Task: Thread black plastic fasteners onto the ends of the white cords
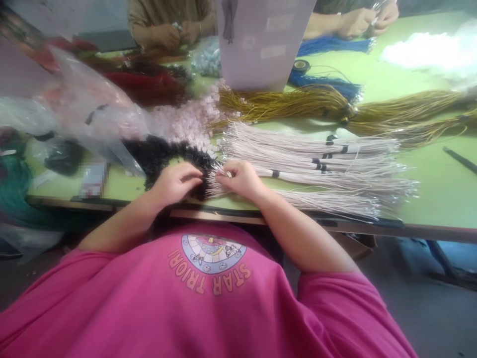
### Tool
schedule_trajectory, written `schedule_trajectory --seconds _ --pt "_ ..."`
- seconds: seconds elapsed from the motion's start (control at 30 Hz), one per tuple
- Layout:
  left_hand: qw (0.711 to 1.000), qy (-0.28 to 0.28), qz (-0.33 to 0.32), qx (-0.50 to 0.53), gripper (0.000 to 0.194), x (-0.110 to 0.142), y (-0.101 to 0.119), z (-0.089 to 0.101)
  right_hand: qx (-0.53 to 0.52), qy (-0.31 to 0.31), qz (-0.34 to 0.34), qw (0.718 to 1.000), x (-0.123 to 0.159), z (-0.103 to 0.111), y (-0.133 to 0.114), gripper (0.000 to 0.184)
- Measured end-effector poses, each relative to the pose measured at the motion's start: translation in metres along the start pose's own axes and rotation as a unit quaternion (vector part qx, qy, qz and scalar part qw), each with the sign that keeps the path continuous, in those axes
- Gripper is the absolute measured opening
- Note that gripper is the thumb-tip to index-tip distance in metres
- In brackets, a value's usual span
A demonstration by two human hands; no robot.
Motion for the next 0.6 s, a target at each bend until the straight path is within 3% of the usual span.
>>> schedule_trajectory --seconds 0.07,0.13,0.23,0.3,0.43,0.6 --pt "0.998 0.016 0.031 -0.050 0.015 0.004 -0.022 0.015 -0.021 -0.011 -0.038 0.999 0.000 0.004 -0.001 0.020" --pt "0.992 -0.003 0.070 -0.104 0.015 0.007 -0.049 0.026 -0.042 -0.032 -0.077 0.996 0.001 0.004 -0.001 0.022" --pt "0.982 -0.088 0.075 -0.152 0.019 0.008 -0.082 0.032 -0.065 -0.040 -0.102 0.992 0.001 0.002 0.001 0.022" --pt "0.976 -0.136 0.065 -0.157 0.019 0.006 -0.093 0.029 -0.072 -0.029 -0.104 0.991 0.001 0.000 0.001 0.018" --pt "0.976 -0.163 0.047 -0.133 0.015 0.001 -0.092 0.024 -0.069 -0.026 -0.100 0.992 0.001 -0.002 0.000 0.015" --pt "0.987 -0.095 0.121 -0.045 0.020 -0.002 -0.062 0.029 -0.056 -0.023 -0.085 0.995 0.001 -0.002 -0.002 0.008"
Point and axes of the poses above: each hand's wrist, its own x-axis away from the middle knuckle, its own z-axis out of the back of the hand, y = z × x, the point moved 1 cm from there along -x, towards the middle knuckle, and after that the axes turned 13 degrees about -z, right-handed, at the moved point
